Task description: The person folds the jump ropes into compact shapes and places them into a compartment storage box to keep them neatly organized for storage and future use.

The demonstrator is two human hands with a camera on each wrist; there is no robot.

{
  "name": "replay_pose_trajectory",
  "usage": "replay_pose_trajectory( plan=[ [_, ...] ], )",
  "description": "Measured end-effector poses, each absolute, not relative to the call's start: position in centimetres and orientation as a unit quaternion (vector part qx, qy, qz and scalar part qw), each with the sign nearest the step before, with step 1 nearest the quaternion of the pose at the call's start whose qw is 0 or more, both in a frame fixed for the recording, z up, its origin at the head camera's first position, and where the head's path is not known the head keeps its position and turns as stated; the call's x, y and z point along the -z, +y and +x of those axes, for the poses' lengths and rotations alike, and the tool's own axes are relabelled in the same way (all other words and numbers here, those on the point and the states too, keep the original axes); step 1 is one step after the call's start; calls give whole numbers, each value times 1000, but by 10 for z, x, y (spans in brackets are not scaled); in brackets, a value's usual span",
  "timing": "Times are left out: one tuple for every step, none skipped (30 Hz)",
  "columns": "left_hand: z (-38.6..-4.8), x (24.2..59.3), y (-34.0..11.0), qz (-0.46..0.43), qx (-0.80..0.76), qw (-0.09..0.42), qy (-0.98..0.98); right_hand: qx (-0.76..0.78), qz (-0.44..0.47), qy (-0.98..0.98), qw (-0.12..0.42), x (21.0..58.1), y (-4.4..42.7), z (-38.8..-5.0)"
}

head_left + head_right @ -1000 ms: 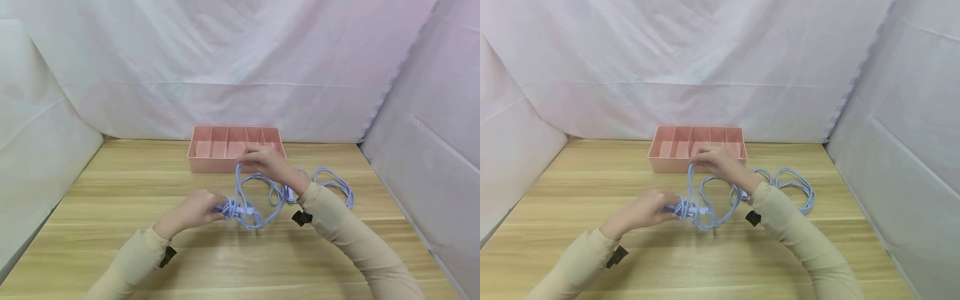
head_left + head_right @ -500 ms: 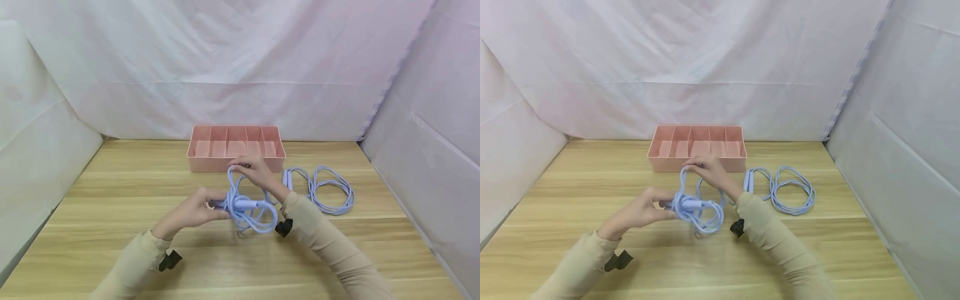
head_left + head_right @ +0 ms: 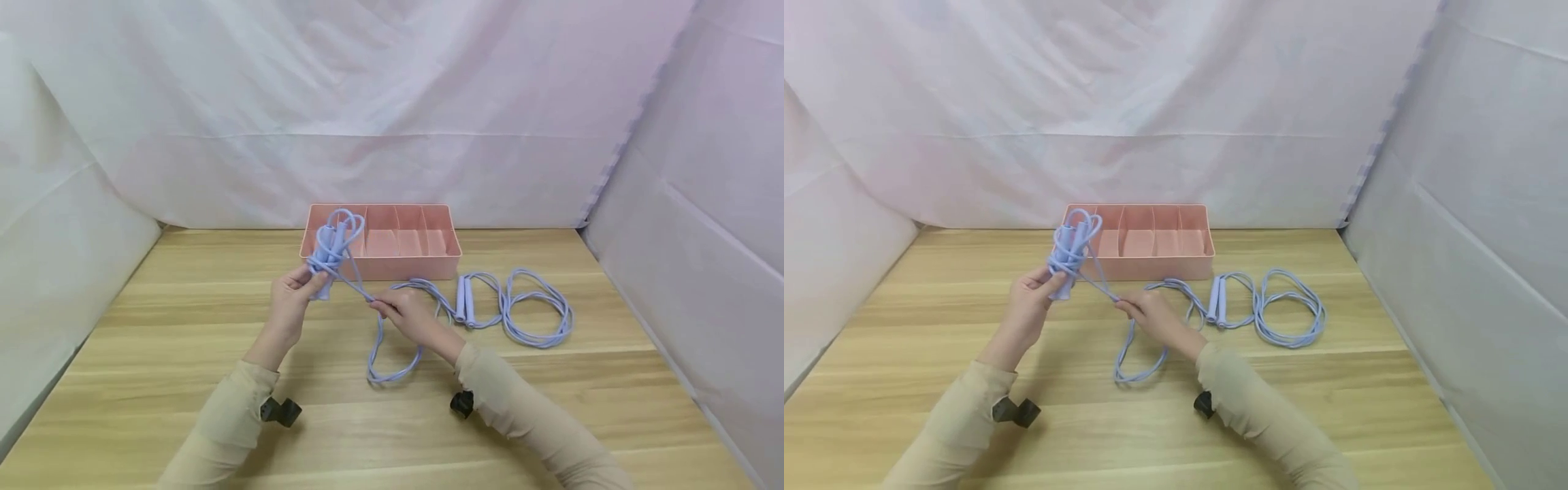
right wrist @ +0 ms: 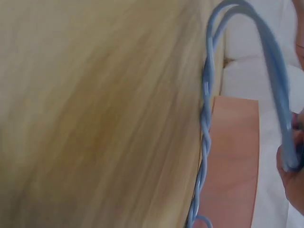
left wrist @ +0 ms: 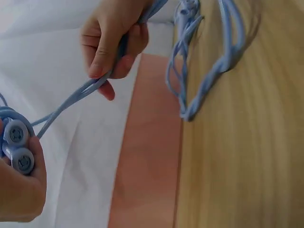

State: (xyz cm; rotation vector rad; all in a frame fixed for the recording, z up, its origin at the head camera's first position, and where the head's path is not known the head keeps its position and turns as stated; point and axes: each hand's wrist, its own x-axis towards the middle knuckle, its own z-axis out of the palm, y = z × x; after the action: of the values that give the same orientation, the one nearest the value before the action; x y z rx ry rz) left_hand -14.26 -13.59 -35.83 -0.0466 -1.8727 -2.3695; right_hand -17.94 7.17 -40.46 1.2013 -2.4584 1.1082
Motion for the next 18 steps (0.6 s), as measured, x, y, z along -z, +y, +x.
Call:
replay_pose_trajectory(
  plan=[
    [-144, 359, -137, -1, 778, 66, -624, -376, 401, -830, 95, 405, 72, -179],
    [-144, 360, -138, 9, 771, 65, -633, -380, 395, -831, 95, 405, 73, -178],
    [-144, 361, -140, 17, 763, 65, -642, -387, 391, -830, 92, 405, 73, -178],
    [-144, 362, -140, 21, 756, 67, -650, -390, 389, -830, 92, 405, 73, -177],
    [-145, 362, -141, 25, 750, 73, -657, -393, 388, -829, 90, 405, 74, -176],
    [-145, 363, -142, 28, 745, 84, -661, -395, 388, -828, 90, 405, 75, -175],
    [-146, 364, -144, 30, 738, 98, -667, -393, 386, -829, 97, 405, 76, -174],
    [-146, 364, -146, 31, 730, 112, -674, -398, 379, -830, 99, 404, 77, -172],
    [-147, 364, -148, 31, 723, 125, -678, -403, 371, -830, 103, 404, 78, -170],
    [-147, 365, -150, 28, 717, 138, -682, -407, 362, -832, 109, 403, 80, -168],
    [-148, 365, -152, 25, 711, 150, -686, -412, 350, -834, 112, 402, 82, -166],
    [-148, 366, -154, 22, 705, 160, -691, -414, 339, -837, 116, 401, 83, -164],
    [-148, 366, -155, 21, 697, 168, -697, -417, 331, -838, 116, 399, 84, -163],
    [-148, 366, -155, 22, 693, 171, -699, -422, 325, -840, 109, 397, 85, -161],
    [-148, 367, -155, 25, 691, 177, -701, -420, 324, -842, 101, 396, 86, -160],
    [-148, 367, -154, 28, 688, 183, -702, -419, 325, -843, 87, 394, 86, -158],
    [-148, 367, -154, 34, 685, 188, -703, -418, 326, -845, 72, 393, 86, -156],
    [-147, 364, -152, 43, 681, 194, -705, -418, 328, -845, 57, 392, 86, -154]
  ],
)
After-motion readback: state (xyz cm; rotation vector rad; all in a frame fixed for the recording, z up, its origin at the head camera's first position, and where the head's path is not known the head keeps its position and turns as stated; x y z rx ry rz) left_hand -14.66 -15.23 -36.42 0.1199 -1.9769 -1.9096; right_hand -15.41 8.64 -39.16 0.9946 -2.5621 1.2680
